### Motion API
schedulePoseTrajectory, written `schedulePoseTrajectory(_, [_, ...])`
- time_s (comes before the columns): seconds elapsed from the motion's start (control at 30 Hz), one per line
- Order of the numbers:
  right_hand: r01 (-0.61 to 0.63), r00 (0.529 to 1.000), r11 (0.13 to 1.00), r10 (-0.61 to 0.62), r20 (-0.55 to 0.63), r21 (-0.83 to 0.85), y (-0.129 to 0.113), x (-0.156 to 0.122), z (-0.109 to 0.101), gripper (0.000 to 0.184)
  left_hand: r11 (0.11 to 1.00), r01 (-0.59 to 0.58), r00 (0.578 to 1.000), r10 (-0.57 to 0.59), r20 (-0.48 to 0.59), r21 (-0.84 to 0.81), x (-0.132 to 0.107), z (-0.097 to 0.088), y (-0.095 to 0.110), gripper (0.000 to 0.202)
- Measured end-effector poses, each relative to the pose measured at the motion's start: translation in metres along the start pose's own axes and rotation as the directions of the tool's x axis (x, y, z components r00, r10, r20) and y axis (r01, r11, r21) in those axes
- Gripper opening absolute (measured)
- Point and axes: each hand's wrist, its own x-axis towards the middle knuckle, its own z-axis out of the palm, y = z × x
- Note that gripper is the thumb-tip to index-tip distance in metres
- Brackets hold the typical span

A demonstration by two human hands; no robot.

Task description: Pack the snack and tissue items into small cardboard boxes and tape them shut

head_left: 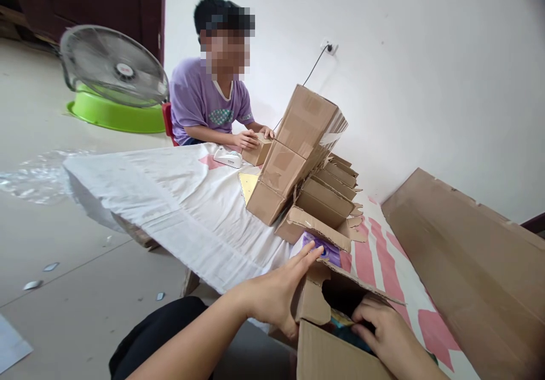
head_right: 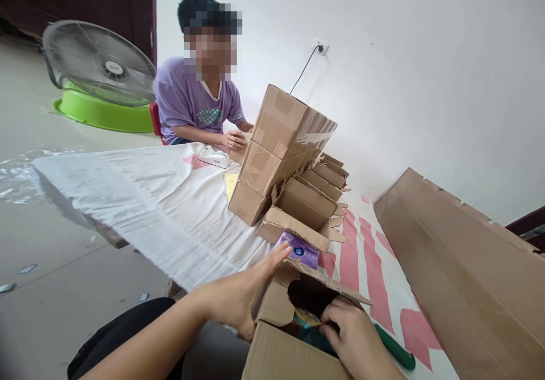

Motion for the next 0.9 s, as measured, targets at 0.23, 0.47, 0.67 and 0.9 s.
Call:
schedulePoseTrajectory(0.23, [-0.026,0.999,0.989,0.024,0.021,0.142,0.000,0.009,-0.005,0.010,0.999,0.052,0.998,-0.052,-0.036,-0.004,0.003,-0.001,0.000,0.137])
schedulePoseTrajectory(0.47, [0.023,0.997,0.971,-0.004,-0.079,0.239,-0.002,0.017,-0.002,0.012,0.999,-0.051,0.993,0.051,-0.109,0.001,0.004,-0.009,-0.008,0.125])
schedulePoseTrajectory(0.67, [0.124,0.977,0.957,-0.072,-0.199,0.263,-0.004,0.023,0.001,0.017,0.998,-0.048,0.986,0.041,-0.161,-0.041,0.004,-0.018,-0.020,0.124])
schedulePoseTrajectory(0.9, [0.174,0.958,0.939,-0.092,-0.271,0.297,-0.005,0.026,0.004,0.019,0.988,-0.038,0.992,0.019,-0.124,-0.152,0.009,-0.022,-0.033,0.140])
